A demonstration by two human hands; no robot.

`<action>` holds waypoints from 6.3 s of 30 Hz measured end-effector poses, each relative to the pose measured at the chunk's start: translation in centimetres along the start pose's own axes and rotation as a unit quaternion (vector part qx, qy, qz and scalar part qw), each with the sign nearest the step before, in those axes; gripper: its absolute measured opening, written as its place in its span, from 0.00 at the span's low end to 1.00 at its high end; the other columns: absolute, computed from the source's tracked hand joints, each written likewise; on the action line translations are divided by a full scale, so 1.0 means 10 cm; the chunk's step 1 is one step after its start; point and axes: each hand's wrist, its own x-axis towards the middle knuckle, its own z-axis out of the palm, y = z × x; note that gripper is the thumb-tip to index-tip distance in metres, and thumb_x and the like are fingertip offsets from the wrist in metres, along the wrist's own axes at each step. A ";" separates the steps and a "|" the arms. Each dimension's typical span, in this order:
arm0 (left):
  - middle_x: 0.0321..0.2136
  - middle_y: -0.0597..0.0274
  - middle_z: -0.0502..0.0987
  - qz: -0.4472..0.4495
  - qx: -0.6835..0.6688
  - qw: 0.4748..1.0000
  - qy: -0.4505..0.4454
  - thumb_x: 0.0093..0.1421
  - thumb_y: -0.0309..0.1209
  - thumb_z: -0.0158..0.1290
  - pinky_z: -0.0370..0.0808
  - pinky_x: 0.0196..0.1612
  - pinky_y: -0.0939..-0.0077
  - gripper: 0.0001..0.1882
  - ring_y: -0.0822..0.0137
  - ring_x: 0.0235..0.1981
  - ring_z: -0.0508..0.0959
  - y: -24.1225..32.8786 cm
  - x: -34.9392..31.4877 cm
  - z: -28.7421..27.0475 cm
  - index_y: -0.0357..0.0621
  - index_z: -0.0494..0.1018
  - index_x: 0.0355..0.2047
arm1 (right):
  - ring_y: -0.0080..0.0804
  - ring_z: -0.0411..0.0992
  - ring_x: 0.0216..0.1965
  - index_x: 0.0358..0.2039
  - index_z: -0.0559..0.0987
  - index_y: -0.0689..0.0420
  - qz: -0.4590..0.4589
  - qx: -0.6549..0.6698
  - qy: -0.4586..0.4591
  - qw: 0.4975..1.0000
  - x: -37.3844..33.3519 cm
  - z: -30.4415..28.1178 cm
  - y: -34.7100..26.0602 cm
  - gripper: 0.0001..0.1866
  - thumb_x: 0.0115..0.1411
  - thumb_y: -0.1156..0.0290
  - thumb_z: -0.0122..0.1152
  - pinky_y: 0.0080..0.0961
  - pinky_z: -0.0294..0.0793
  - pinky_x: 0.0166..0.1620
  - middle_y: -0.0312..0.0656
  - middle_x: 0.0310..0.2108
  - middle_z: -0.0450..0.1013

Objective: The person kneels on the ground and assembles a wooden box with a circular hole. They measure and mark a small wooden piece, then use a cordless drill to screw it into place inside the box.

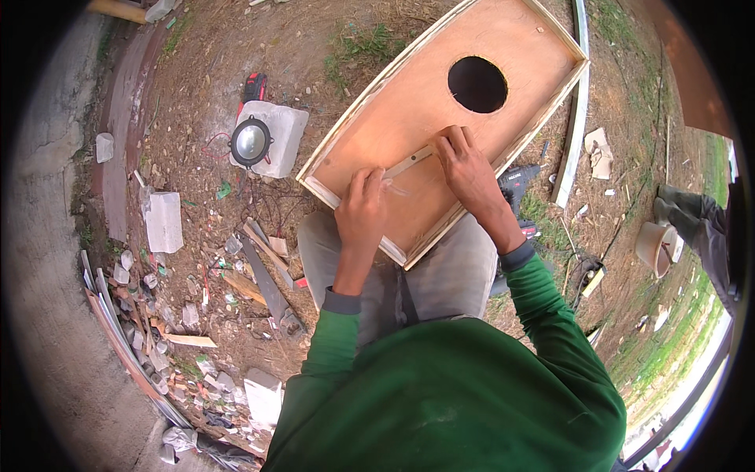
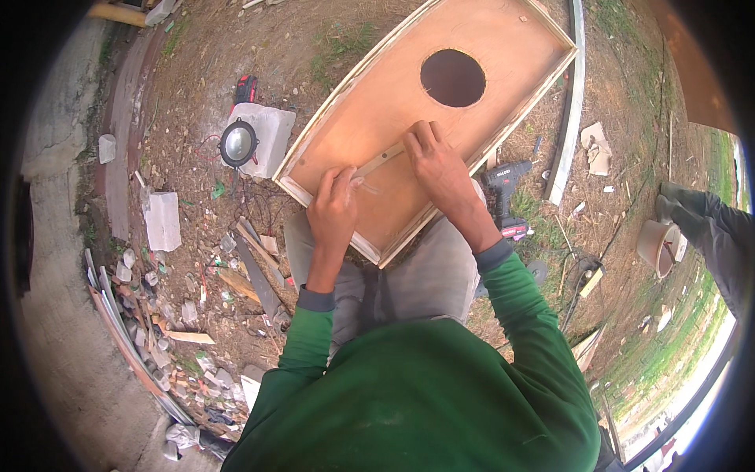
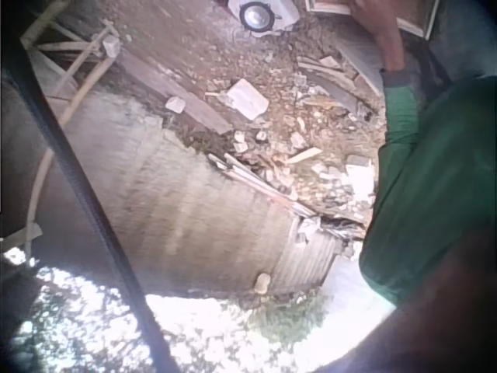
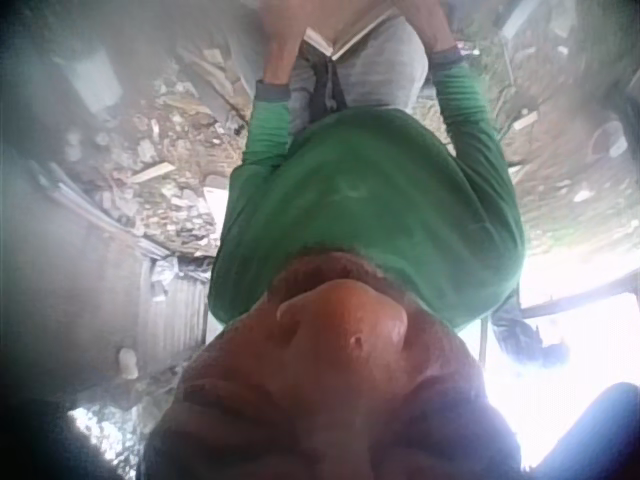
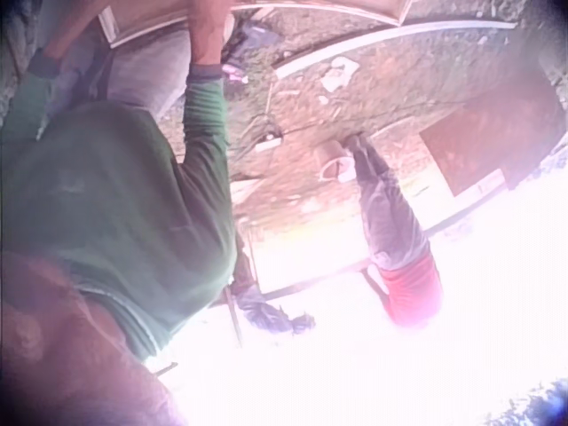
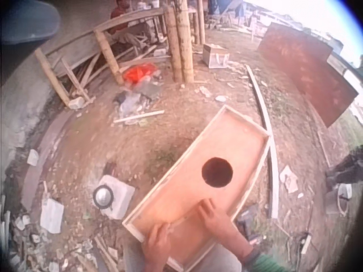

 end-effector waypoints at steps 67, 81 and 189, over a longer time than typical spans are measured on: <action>0.49 0.56 0.84 0.040 -0.111 0.992 -0.049 0.65 0.30 0.70 0.83 0.46 0.59 0.16 0.52 0.46 0.86 -0.23 0.46 -0.10 0.44 0.87 0.53 | 0.46 0.79 0.47 0.45 0.84 0.58 0.094 0.059 0.080 0.991 -0.58 -0.10 0.01 0.11 0.61 0.74 0.70 0.41 0.84 0.47 0.41 0.46 0.78; 0.49 0.60 0.86 0.088 -0.068 0.993 -0.035 0.62 0.34 0.69 0.84 0.46 0.57 0.15 0.51 0.46 0.87 -0.28 0.63 -0.12 0.47 0.88 0.50 | 0.48 0.79 0.44 0.35 0.81 0.59 0.133 0.123 0.082 0.980 -0.57 0.00 -0.05 0.12 0.53 0.72 0.75 0.45 0.80 0.45 0.44 0.38 0.75; 0.56 0.52 0.79 -0.088 -0.036 0.978 0.183 0.69 0.37 0.58 0.67 0.66 0.44 0.19 0.48 0.60 0.75 -0.48 0.56 0.15 0.43 0.78 0.57 | 0.54 0.73 0.50 0.53 0.75 0.67 0.254 -0.099 0.188 0.944 0.25 0.96 -0.58 0.12 0.71 0.77 0.56 0.46 0.74 0.54 0.56 0.47 0.70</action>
